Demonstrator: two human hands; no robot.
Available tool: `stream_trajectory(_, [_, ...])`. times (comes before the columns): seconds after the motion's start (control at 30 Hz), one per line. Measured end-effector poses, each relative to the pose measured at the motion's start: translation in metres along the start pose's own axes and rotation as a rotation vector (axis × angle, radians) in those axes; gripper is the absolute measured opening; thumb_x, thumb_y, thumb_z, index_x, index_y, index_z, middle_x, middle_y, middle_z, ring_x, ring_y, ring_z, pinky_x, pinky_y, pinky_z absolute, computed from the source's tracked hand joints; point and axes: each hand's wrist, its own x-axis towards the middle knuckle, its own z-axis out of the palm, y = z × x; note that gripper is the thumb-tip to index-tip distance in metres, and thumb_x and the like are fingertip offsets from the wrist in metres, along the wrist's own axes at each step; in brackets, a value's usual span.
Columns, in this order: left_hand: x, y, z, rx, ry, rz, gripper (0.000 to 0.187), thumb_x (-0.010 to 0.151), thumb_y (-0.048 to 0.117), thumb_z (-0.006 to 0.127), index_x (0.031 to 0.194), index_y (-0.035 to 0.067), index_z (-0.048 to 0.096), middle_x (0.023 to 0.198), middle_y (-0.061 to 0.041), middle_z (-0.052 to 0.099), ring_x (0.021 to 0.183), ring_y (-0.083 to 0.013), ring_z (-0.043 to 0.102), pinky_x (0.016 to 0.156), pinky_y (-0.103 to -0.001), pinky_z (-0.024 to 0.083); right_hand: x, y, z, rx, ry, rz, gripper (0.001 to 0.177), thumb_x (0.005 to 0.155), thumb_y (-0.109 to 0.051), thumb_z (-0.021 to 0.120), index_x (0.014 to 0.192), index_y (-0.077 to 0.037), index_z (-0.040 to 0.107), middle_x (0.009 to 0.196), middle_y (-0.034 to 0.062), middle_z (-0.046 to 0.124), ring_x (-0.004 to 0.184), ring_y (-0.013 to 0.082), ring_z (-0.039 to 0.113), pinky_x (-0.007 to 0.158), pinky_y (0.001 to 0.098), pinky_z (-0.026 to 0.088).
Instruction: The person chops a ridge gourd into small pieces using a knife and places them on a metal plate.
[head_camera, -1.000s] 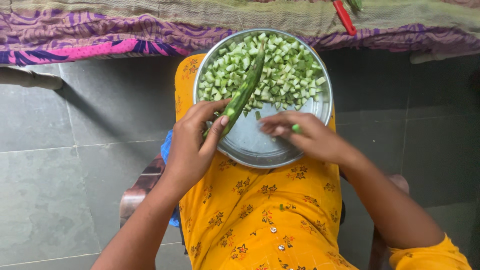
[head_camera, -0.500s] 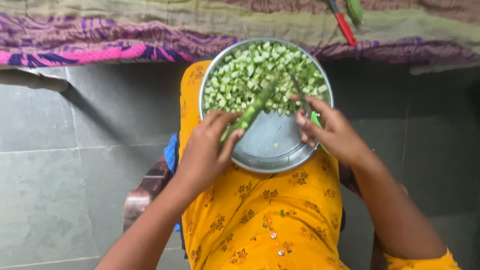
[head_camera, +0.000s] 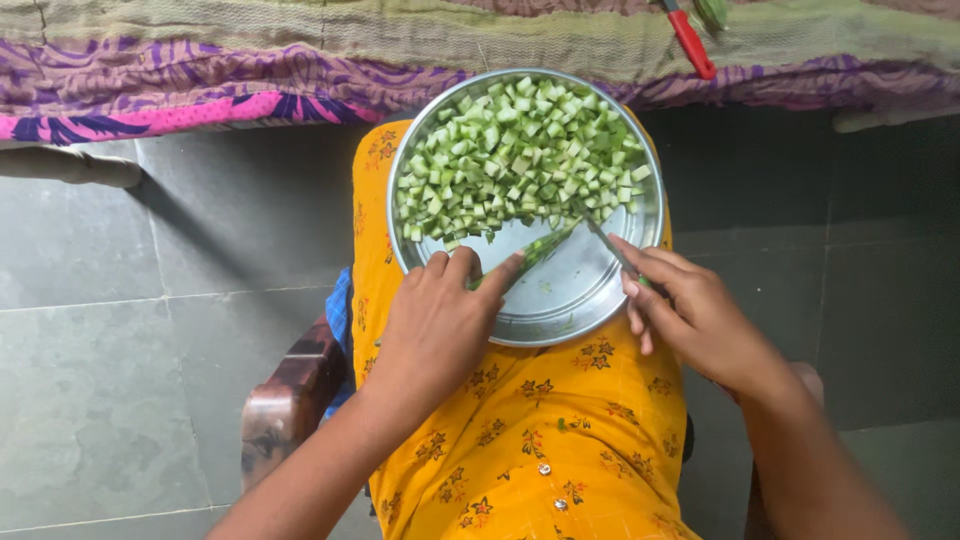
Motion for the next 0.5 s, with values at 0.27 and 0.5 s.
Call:
stream_trajectory(0.27, [-0.006, 0.003, -0.001, 0.233, -0.144, -0.016, 0.06, 0.085, 0.007, 0.056, 0.143, 0.023, 0.06, 0.094, -0.012, 0.06, 0.091, -0.0285, 0.06, 0.073, -0.041, 0.05, -0.004, -0.015, 0.014, -0.306, -0.076, 0.122, 0.057, 0.097, -0.014, 0.052, 0.153, -0.021, 0.053, 0.089, 0.0053, 0.069, 0.046, 0.013, 0.057, 0.047, 0.0303, 0.054])
stream_trajectory(0.5, [-0.002, 0.006, 0.017, 0.273, -0.063, 0.078, 0.047, 0.084, 0.012, 0.059, 0.13, 0.005, 0.062, 0.12, -0.012, 0.06, 0.103, -0.0256, 0.061, 0.077, -0.036, 0.052, 0.002, -0.006, 0.026, -0.444, -0.019, -0.081, 0.049, 0.099, -0.017, 0.055, 0.148, -0.013, 0.053, 0.087, 0.0171, 0.072, 0.071, 0.0246, 0.069, 0.071, 0.039, 0.053])
